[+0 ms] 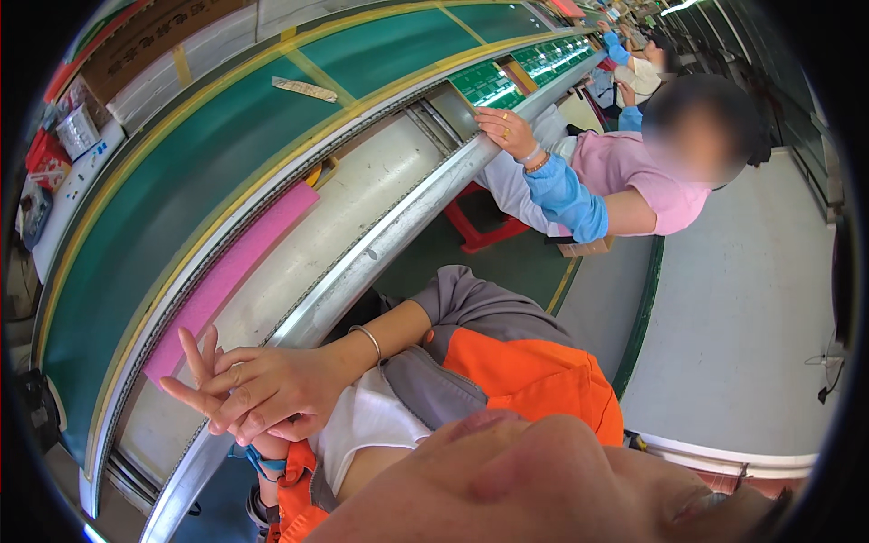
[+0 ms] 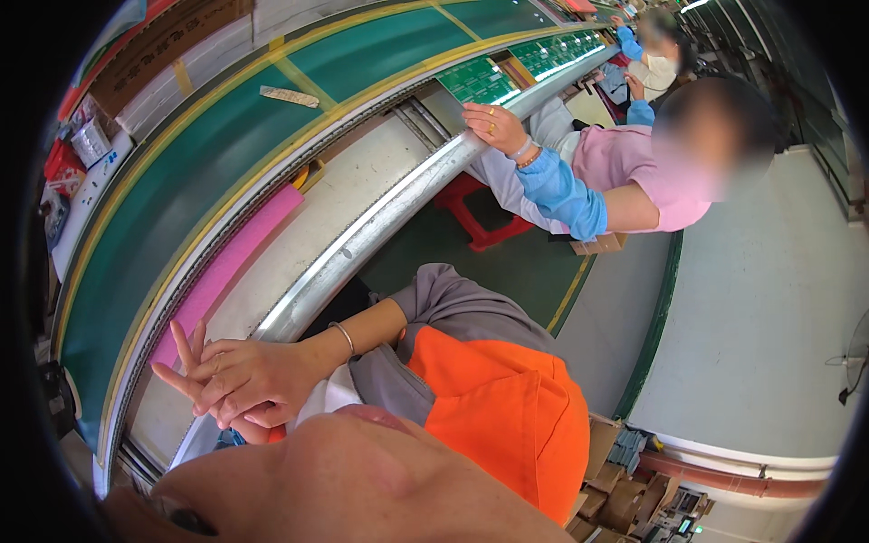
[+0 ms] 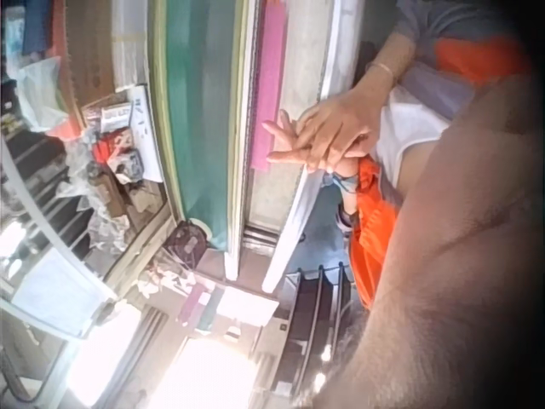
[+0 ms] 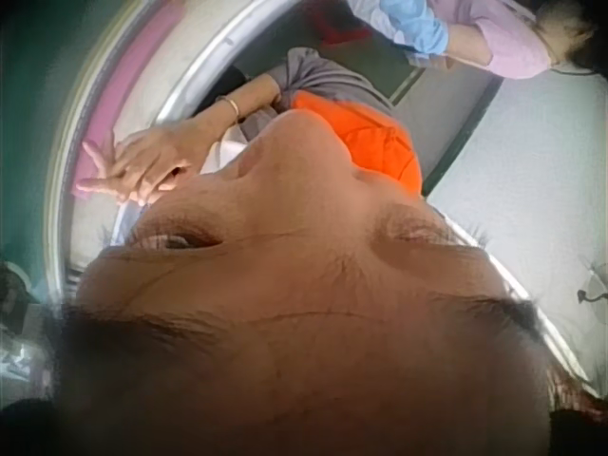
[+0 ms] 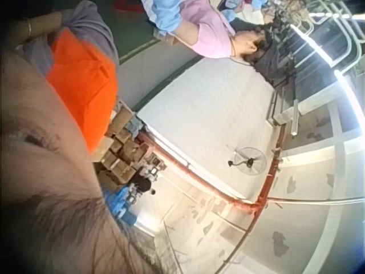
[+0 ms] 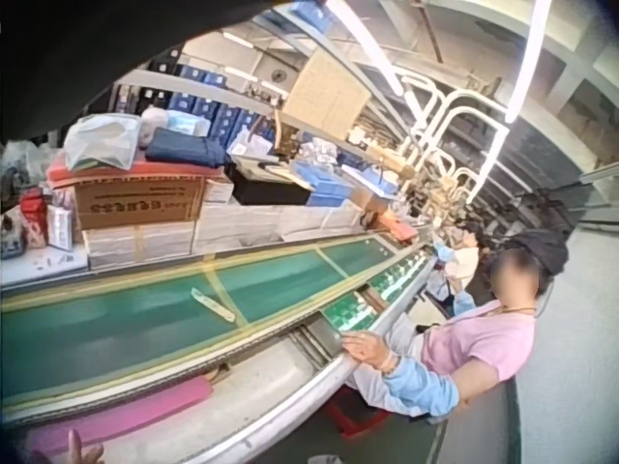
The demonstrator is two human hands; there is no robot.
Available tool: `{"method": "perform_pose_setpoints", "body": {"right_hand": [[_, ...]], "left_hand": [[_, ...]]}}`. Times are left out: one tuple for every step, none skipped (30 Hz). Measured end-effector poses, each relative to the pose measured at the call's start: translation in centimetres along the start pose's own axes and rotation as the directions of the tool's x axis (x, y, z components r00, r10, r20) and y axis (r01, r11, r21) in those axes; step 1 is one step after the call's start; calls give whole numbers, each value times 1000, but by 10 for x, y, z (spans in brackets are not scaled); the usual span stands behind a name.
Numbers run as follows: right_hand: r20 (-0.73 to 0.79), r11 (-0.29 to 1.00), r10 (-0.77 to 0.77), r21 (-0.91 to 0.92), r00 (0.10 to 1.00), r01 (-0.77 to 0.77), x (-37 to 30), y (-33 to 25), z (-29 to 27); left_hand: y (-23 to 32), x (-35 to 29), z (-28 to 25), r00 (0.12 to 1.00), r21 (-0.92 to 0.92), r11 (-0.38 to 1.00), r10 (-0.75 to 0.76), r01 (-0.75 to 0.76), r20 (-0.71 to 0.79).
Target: The recorder is assembling components onto several green printed circuit boards (PCBs) on a factory assembly line.
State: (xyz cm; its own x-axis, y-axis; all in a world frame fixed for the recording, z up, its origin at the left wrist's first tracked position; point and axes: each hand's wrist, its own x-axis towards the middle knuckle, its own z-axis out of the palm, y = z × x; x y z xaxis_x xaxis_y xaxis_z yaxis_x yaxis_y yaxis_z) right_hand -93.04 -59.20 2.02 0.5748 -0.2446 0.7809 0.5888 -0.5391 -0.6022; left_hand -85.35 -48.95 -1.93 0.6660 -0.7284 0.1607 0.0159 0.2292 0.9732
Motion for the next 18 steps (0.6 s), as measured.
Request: {"method": "perform_pose_setpoints", "body": {"right_hand": [[-4,1000,-1,-9,1000,1,1,0,0],[-30,999,-32,6,999,32,2,-1,-1],[-57,998,-64,22,996,65,4,-1,-1],[-59,998,-66,16,996,67,5,-2,-3],[-58,998,-50,38,997,52,6,-4,-4],[-55,997,-33,61,998,37,7,-5,-5],[-56,997,-36,60,998,39,8,-6,-5],[-55,997,-16,70,998,20,10,-6,-6],[-54,997,5,74,999,-1,10,-7,-7],[-55,998,5,67,998,-1,7,-6,-6],[-37,999,-3,42,999,5,4,-5,-4],[-18,1000,-10,16,1000,10,2,-5,-4],[-19,1000,-9,7,1000,9,0,-4,-4],[-23,999,-5,36,1000,6,0,-4,-2],[-31,998,-1,68,1000,3,3,-5,-1],[-31,998,-2,62,1000,4,3,-5,-1],[-41,999,-21,34,999,22,2,-5,-1],[-49,999,-41,9,998,42,3,-5,0]], "left_hand": [[0,1,0,1000,-9,1000,-3,3,6],[2,2,1,1000,-12,1000,-2,2,15],[5,4,2,999,15,999,-36,36,-7],[9,6,3,997,43,997,-69,70,-31],[12,8,6,997,42,997,-67,68,-26],[16,10,9,999,-38,999,-25,24,-37],[19,11,10,999,-116,993,15,-21,-52],[24,13,10,999,-116,993,18,-23,-51],[28,14,11,999,-37,999,21,-22,-26],[32,15,10,1000,43,999,22,-22,0],[36,15,9,999,122,992,22,-25,25],[38,16,9,998,200,979,20,-30,51],[38,16,9,997,275,961,16,-37,78],[34,14,6,997,278,960,18,-37,72],[32,14,2,985,349,923,127,-160,117],[25,16,-2,957,401,871,231,-284,177],[12,26,-21,956,396,872,233,-287,181],[-4,40,-51,819,448,699,374,-558,436]]}}
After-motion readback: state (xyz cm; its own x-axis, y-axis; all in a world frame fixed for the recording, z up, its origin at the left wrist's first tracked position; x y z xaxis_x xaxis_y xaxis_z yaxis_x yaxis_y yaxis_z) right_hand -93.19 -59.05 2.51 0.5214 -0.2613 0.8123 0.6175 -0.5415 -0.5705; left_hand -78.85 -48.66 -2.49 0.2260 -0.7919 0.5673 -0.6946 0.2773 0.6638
